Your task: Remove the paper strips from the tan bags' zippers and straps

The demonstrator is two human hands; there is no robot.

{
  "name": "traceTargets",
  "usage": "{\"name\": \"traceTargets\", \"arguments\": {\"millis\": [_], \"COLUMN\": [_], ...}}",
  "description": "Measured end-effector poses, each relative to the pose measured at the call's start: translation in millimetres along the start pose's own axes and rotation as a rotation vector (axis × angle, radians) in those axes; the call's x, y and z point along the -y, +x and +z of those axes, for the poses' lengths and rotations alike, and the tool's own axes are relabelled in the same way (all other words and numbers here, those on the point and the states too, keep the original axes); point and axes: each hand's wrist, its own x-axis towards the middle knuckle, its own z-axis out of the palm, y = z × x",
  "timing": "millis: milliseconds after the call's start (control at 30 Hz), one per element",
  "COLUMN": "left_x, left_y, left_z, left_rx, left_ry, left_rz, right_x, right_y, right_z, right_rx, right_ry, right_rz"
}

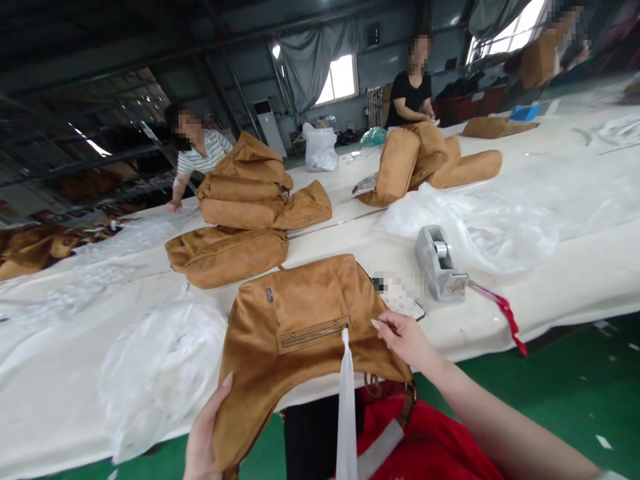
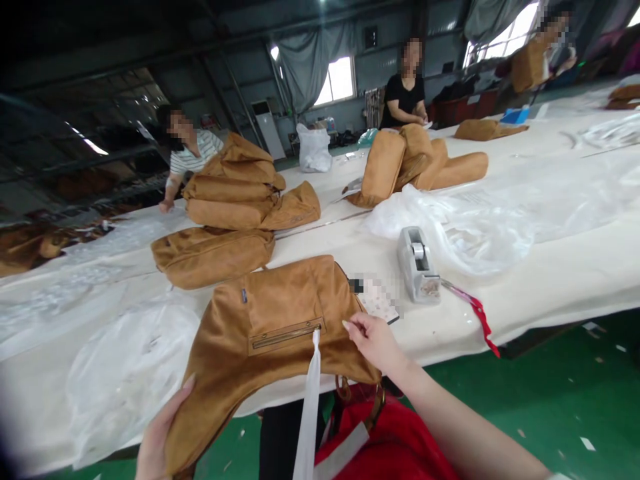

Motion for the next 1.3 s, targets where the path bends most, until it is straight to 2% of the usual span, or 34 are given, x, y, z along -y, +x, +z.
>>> {"name": "traceTargets", "arguments": {"millis": [100, 233, 367, 467, 567, 667, 767, 833, 900, 933, 1000, 1033, 1100, 1167, 1233, 1300], "left_x": [-7, -9, -5, -6, -12, -19, -24, -23, -17, -13, -3, 3, 16, 31, 47, 62], "left_y": [-1, 5, 19, 28, 35, 48, 65, 70, 66, 59, 41, 31, 14, 6, 10, 23], "left_z": [9.8, 25.2, 38.4, 37.3, 30.2, 26.3, 28.3, 32.2, 39.7, 45.7, 63.5, 75.5, 103.5, 131.7, 153.7, 166.6], "left_rx": [-0.046, 0.044, 0.101, 0.127, 0.139, 0.161, 0.062, -0.073, -0.159, -0.159, -0.078, 0.008, 0.219, 0.431, 0.531, 0.61], "left_ry": [-0.004, -0.022, -0.077, -0.047, 0.009, 0.136, 0.598, 0.874, 0.997, 1.017, 1.047, 1.035, 1.017, 1.076, 1.207, 1.358], "left_rz": [0.07, 0.004, -0.098, -0.102, -0.055, 0.094, 0.356, 0.455, 0.609, 0.73, 1.006, 1.111, 1.234, 1.284, 1.267, 1.219], "right_x": [1, 6, 11, 15, 19, 21, 21, 22, 24, 26, 32, 35, 40, 44, 44, 43], "right_y": [-1, -3, -15, -24, -18, 6, 32, 38, 34, 29, 17, 13, 8, 10, 17, 23], "right_z": [-3, -7, -5, -1, 1, -1, -7, -11, -13, -12, -4, 2, 16, 29, 36, 35], "right_rx": [0.012, 0.041, 0.233, 0.322, 0.269, 0.095, -0.065, -0.092, -0.093, -0.091, -0.062, -0.036, 0.023, 0.051, 0.049, 0.028], "right_ry": [0.014, -0.071, -0.311, -0.487, -0.578, -0.623, -0.652, -0.629, -0.569, -0.545, -0.556, -0.591, -0.685, -0.75, -0.752, -0.682], "right_rz": [-0.019, -0.075, -0.295, -0.384, -0.463, -0.497, -0.413, -0.353, -0.308, -0.282, -0.209, -0.162, -0.076, -0.033, -0.035, -0.046]}}
